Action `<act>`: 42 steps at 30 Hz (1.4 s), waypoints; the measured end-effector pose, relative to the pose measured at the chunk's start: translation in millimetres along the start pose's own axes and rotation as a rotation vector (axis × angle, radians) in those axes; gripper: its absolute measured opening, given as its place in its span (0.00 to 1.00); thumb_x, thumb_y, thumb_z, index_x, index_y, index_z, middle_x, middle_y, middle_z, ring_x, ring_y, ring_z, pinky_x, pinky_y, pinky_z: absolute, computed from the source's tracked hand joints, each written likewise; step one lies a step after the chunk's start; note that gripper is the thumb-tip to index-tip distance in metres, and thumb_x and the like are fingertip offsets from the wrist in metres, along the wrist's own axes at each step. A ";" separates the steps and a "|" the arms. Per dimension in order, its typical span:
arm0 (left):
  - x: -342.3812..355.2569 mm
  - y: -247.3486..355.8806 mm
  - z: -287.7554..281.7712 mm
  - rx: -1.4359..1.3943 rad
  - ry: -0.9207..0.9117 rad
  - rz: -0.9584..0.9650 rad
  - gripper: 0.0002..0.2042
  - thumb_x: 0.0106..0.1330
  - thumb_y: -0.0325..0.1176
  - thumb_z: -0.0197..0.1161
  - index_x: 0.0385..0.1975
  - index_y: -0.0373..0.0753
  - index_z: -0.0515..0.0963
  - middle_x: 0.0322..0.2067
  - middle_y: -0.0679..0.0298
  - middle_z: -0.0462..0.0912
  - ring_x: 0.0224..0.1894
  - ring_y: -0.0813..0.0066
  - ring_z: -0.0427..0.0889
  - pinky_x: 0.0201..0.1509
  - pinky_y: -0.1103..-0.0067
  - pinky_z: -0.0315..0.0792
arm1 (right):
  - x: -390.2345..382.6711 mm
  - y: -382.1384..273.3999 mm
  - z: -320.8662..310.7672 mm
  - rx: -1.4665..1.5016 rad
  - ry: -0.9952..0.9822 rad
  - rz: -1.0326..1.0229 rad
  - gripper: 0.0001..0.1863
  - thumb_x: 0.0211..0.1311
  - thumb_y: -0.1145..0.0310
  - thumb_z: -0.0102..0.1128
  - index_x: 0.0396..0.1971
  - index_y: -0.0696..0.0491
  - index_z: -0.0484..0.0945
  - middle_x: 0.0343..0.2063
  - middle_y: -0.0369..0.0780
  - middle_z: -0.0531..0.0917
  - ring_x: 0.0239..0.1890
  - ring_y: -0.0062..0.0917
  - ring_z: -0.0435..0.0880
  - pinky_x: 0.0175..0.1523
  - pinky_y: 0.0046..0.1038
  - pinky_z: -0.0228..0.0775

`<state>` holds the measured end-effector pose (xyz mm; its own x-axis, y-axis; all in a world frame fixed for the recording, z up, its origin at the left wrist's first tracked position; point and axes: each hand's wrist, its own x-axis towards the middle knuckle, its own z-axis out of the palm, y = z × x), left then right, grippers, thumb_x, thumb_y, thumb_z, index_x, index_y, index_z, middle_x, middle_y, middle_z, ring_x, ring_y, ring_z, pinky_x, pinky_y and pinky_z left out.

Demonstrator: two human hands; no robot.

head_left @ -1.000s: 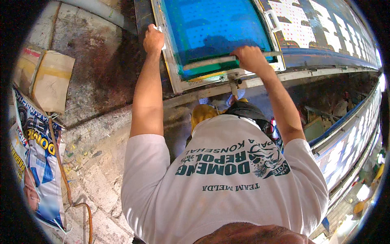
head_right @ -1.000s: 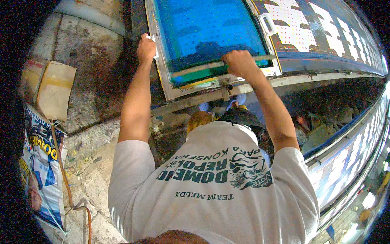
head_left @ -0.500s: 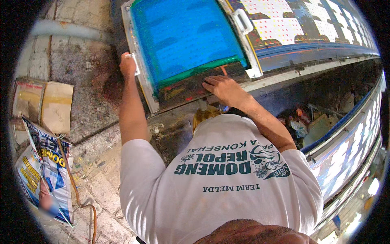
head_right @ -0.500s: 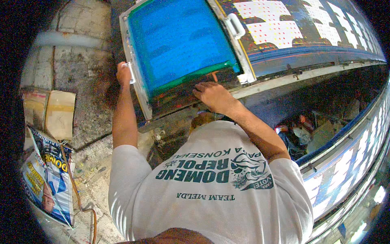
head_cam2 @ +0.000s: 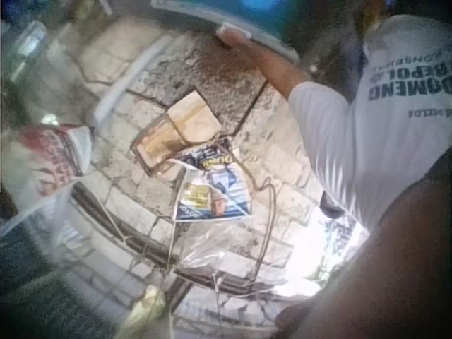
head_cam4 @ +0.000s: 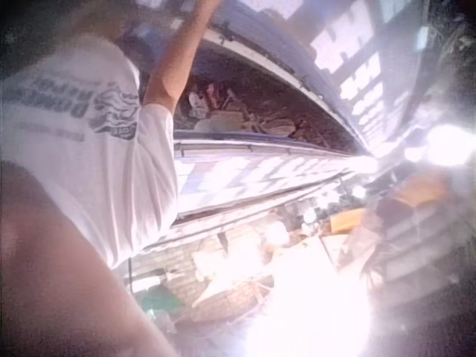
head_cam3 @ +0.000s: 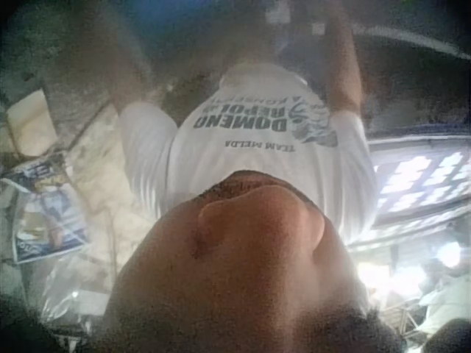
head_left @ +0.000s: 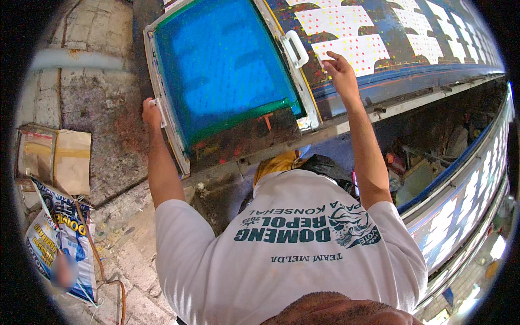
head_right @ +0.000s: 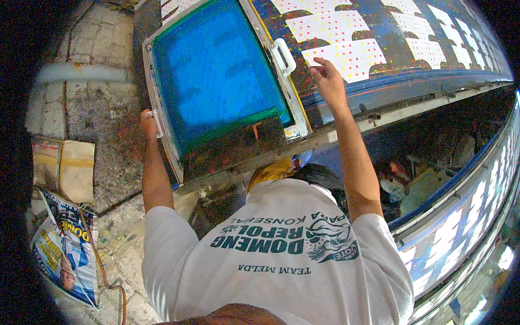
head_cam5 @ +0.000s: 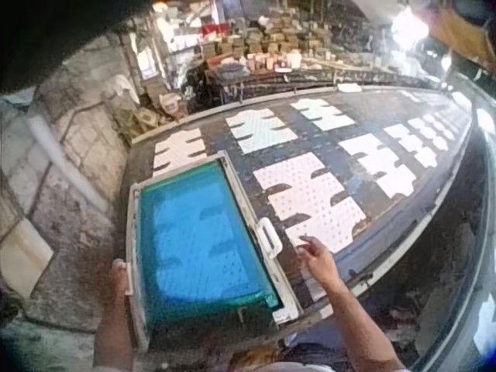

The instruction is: The person folds pink paper and places it on a workbench, then uses a squeegee to spread blue ink across a screen printing frame. The person repeatedly pulls the squeegee across the screen to distribute ink evenly.

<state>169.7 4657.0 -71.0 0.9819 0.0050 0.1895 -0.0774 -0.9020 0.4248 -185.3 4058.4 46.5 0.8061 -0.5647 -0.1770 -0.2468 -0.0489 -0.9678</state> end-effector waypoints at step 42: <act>-46.7 352.9 7.2 -0.656 -0.255 -0.349 0.21 0.80 0.31 0.51 0.71 0.45 0.70 0.27 0.71 0.71 0.18 0.85 0.64 0.16 0.81 0.55 | 199.2 -3.4 -239.1 0.309 -0.164 -0.076 0.33 0.72 0.74 0.58 0.77 0.56 0.65 0.44 0.37 0.85 0.37 0.19 0.78 0.44 0.23 0.72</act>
<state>97.8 4335.4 63.6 0.9714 0.0703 -0.2267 0.2347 -0.4267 0.8734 -152.5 3749.1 57.3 0.8976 -0.4284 -0.1042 -0.0284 0.1798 -0.9833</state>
